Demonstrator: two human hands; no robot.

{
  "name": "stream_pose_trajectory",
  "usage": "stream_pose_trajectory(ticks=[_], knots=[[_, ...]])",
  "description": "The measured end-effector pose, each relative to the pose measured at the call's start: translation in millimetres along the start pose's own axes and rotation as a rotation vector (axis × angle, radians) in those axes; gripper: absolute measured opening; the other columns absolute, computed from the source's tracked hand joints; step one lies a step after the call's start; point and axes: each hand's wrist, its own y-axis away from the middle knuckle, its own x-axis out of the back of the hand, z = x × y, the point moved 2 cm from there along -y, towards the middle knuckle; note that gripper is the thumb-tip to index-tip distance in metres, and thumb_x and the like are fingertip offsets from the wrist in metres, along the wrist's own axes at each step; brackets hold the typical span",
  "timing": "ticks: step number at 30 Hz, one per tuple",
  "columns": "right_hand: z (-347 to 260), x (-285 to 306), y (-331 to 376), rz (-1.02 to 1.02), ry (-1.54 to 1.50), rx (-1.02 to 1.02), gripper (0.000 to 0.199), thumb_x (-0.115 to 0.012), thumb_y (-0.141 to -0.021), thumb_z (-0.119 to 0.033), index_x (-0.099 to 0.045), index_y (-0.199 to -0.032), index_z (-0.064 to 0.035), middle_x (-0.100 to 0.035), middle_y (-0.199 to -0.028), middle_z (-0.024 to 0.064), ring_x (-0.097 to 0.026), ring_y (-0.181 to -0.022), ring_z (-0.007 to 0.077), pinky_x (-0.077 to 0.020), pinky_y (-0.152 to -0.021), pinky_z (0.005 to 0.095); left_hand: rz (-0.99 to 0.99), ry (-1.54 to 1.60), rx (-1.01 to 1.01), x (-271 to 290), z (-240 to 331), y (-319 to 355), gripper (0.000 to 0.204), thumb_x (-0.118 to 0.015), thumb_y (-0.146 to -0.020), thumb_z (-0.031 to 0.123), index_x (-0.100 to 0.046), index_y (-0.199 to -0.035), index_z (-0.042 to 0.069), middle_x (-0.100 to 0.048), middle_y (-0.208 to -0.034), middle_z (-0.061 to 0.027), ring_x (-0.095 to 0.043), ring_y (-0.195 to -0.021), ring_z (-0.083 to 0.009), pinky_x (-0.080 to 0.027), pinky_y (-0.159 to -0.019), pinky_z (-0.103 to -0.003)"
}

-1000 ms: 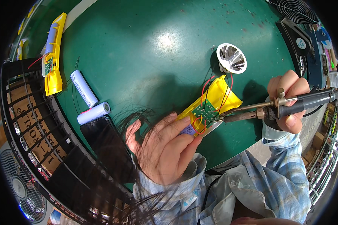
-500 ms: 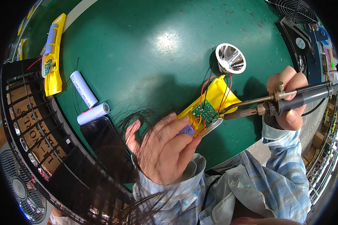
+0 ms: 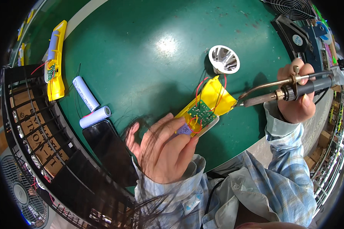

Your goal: The person solders wires to the circuit boards inside flashlight casings using a soldering iron. The person then places the soldered flashlight casings onto the conveyor belt and picks up new ones to repeat the process.

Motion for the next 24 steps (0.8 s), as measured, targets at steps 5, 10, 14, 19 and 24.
stream_pose_trajectory(ticks=[5,10,14,19,24], knots=[[-22,11,22,0.041,0.095,0.024,0.032,-0.058,-0.064,-0.028,-0.036,-0.076,-0.0080,-0.035,-0.078,0.0044,-0.032,-0.060,0.0101,-0.0259,-0.052,0.0221,0.027,-0.002,0.033,-3,4,-1,0.015,-0.067,-0.053,0.012,-0.054,-0.061,0.014,-0.057,-0.084,-0.0011,-0.054,-0.086,-0.0185,-0.018,-0.089,-0.039],[-32,40,47,0.116,0.125,0.099,0.025,-0.052,-0.072,-0.023,-0.038,-0.082,-0.0053,-0.035,-0.082,0.0067,-0.037,-0.072,0.0130,-0.0376,-0.062,0.0247,0.075,-0.033,0.002,-6,2,1,0.014,-0.068,-0.054,0.014,-0.056,-0.062,0.015,-0.057,-0.084,0.0011,-0.054,-0.086,-0.0170,-0.018,-0.090,-0.039],[-27,50,54,0.043,0.052,0.019,0.030,-0.054,-0.071,-0.020,-0.038,-0.089,-0.0009,-0.034,-0.086,0.0077,-0.042,-0.076,0.0147,-0.0423,-0.071,0.0247,0.065,-0.042,0.021,-8,0,1,0.013,-0.068,-0.055,0.013,-0.056,-0.061,0.014,-0.057,-0.082,0.0028,-0.055,-0.084,-0.0160,-0.020,-0.089,-0.039],[-21,22,40,0.062,0.113,0.007,0.034,-0.059,-0.065,-0.021,-0.038,-0.083,-0.0028,-0.034,-0.083,0.0074,-0.041,-0.070,0.0133,-0.0383,-0.061,0.0234,0.072,-0.043,-0.045,-7,3,4,0.016,-0.063,-0.059,0.000,-0.054,-0.070,0.007,-0.057,-0.085,-0.0054,-0.055,-0.086,-0.0223,-0.020,-0.092,-0.036],[-7,-11,19,0.003,0.042,0.091,0.032,-0.061,-0.060,-0.023,-0.037,-0.074,-0.0070,-0.036,-0.072,0.0052,-0.034,-0.056,0.0108,-0.0287,-0.049,0.0224,0.051,-0.066,0.006,-6,3,1,0.011,-0.063,-0.058,0.004,-0.055,-0.065,0.006,-0.058,-0.082,-0.0056,-0.055,-0.084,-0.0216,-0.019,-0.091,-0.038]])
